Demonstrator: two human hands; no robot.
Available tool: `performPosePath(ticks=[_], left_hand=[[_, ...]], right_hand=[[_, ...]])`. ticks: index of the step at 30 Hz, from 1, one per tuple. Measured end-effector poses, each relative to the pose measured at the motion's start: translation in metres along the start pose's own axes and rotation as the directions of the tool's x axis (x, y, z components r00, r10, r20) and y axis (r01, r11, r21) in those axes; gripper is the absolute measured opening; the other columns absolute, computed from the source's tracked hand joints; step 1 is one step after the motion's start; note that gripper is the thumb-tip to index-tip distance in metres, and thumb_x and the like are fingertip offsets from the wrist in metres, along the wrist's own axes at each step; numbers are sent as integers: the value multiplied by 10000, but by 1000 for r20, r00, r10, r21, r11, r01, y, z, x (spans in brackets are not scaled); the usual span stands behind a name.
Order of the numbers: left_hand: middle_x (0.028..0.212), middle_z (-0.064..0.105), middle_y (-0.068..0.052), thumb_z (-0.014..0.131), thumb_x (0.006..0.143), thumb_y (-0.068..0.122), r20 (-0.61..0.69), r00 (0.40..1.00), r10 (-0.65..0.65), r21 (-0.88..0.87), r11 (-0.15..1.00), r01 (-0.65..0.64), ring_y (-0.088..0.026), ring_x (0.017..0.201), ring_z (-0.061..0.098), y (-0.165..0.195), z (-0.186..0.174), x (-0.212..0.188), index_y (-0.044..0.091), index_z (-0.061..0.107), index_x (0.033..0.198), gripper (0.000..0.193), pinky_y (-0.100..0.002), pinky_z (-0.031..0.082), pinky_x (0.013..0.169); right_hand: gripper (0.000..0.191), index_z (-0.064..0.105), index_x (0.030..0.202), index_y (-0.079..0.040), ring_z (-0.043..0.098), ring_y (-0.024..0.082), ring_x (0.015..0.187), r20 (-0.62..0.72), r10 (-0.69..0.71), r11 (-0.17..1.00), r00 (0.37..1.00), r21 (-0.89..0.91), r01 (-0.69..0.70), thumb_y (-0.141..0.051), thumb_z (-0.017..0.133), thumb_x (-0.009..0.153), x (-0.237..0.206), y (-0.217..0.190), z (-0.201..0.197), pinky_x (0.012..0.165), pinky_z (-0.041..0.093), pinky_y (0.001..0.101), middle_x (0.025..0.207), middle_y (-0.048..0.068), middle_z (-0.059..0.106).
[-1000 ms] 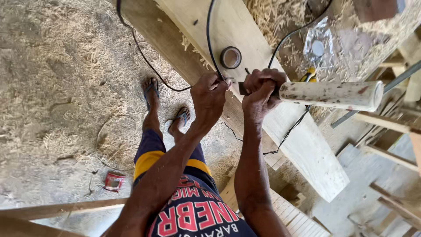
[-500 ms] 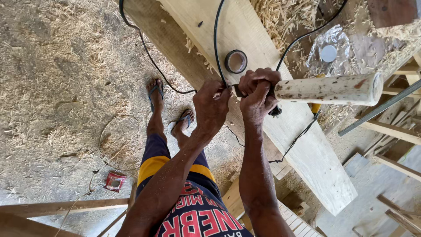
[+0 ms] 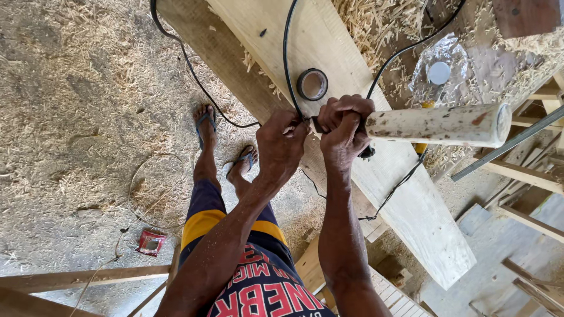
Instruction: The person repairs a black electrical cord by stripping the insulation, twisting the exposed wires, and securing the connection with black electrical tape. They use pliers to cut the wire and a chisel to assist in the process.
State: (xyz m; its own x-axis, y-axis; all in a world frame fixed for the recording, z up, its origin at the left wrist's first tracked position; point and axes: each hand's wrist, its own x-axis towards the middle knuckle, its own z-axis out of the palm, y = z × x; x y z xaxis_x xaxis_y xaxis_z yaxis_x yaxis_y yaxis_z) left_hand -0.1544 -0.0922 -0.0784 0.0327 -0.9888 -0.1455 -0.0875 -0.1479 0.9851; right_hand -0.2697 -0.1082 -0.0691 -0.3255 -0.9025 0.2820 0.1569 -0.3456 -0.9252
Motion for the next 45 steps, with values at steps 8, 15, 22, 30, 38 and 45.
performPosePath(ticks=[8, 15, 22, 30, 38, 45], left_hand=[[940, 692, -130, 750, 895, 5, -31, 999, 20, -26, 999, -21, -218, 831, 759, -1, 4, -2, -9, 655, 976, 126, -314, 627, 707], [993, 664, -125, 730, 921, 0, 34, 996, 81, -8, 997, -81, -214, 866, 750, -3, 2, 0, 2, 622, 1007, 138, -282, 656, 673], [934, 689, -143, 733, 892, 4, 18, 999, 29, 55, 998, -30, -204, 790, 746, 2, 5, 4, -11, 654, 951, 100, -278, 628, 629], [793, 751, -93, 691, 920, 68, 193, 832, -520, -292, 779, 555, -138, 691, 735, 8, 2, 10, -26, 725, 977, 115, -272, 626, 592], [750, 711, -75, 595, 1023, 200, 435, 771, -465, -117, 820, 561, -119, 635, 673, -4, -6, 9, -6, 725, 967, 249, -259, 572, 551], [755, 655, -97, 704, 986, 104, 290, 955, 62, 19, 997, -71, -189, 608, 609, -19, -14, 7, 5, 714, 975, 100, -354, 484, 551]], right_hand=[[169, 527, 1022, -42, 208, 69, 515, 12, 21, 1000, 1000, -1, -21, -3, 384, 1103, -1, -1, 1, 444, 219, 274, 697, 2, 306], [145, 513, 1029, -32, 216, 66, 511, 38, -2, 998, 999, -64, 4, 1, 382, 1082, -1, 1, 0, 438, 226, 270, 709, 2, 318], [150, 503, 1038, -30, 243, 75, 501, 58, 6, 996, 998, -94, -1, -5, 363, 1086, 0, 1, -1, 442, 250, 276, 720, 20, 350], [130, 493, 1038, -33, 260, 79, 491, 80, 19, 990, 997, -143, -8, -26, 375, 1092, 3, 2, 0, 425, 259, 273, 702, 28, 353], [166, 526, 1038, -51, 228, 62, 484, 75, 77, 997, 994, -35, -75, -69, 387, 1129, 6, -5, -1, 432, 241, 257, 690, -11, 304], [160, 522, 1034, -57, 223, 64, 499, 33, 135, 991, 990, -29, -134, -75, 400, 1135, 5, -6, -1, 437, 249, 269, 705, 10, 293]])
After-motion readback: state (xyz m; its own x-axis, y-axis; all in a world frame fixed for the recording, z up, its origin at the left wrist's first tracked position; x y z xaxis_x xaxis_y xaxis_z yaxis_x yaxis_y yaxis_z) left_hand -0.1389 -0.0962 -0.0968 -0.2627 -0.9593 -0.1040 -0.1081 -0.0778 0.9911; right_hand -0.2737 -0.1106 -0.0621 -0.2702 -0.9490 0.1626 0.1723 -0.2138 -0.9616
